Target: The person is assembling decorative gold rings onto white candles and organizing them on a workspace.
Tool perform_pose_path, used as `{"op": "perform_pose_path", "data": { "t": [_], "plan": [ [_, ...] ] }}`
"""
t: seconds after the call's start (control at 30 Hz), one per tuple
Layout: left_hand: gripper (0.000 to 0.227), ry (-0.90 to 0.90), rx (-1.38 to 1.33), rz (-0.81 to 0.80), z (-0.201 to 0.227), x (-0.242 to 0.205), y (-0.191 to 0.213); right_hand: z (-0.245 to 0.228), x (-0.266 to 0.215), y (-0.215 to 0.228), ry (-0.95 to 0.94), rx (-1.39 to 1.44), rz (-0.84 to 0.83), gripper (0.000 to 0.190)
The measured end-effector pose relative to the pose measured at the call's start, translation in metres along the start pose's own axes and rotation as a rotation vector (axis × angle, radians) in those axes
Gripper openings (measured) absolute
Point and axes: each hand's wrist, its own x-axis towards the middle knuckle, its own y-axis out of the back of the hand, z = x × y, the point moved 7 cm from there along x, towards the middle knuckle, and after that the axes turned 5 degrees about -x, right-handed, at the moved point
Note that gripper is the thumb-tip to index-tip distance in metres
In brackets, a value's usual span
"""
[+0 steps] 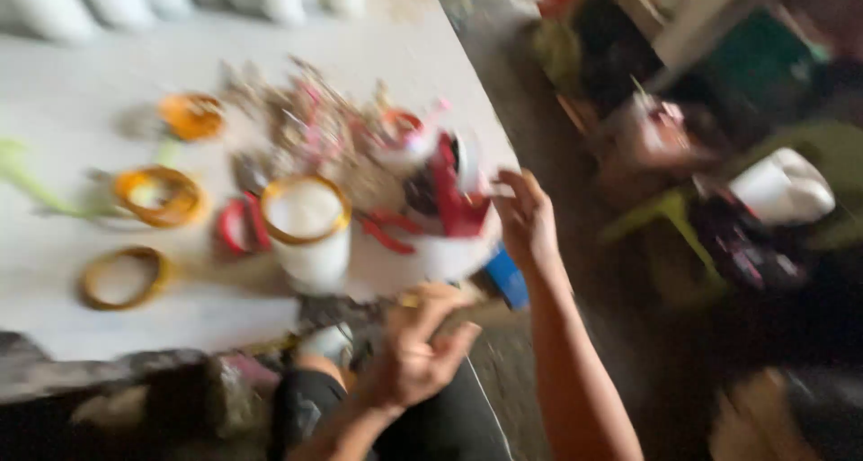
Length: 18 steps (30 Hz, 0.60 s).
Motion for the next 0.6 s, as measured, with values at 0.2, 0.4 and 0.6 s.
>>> {"op": "perform_pose_path", "data": {
  "t": [0.2,0.4,0.6],
  "plan": [
    [0.017,0.515,-0.215,-0.092,-0.097,0.032,-0.065,-0.017,0.017,-0.021,-0.324,0.051,-0.047,0.042],
    [0.009,0.897,-0.631,-0.013,-0.148,0.033,-0.091,-0.032,0.015,-0.019,-0.286,0.251,0.082,0.056],
    [0.032,1.071,-0.748,0.007,-0.163,0.014,-0.1,-0.078,-0.04,0.024,-0.242,0.295,0.185,0.063]
  ]
}}
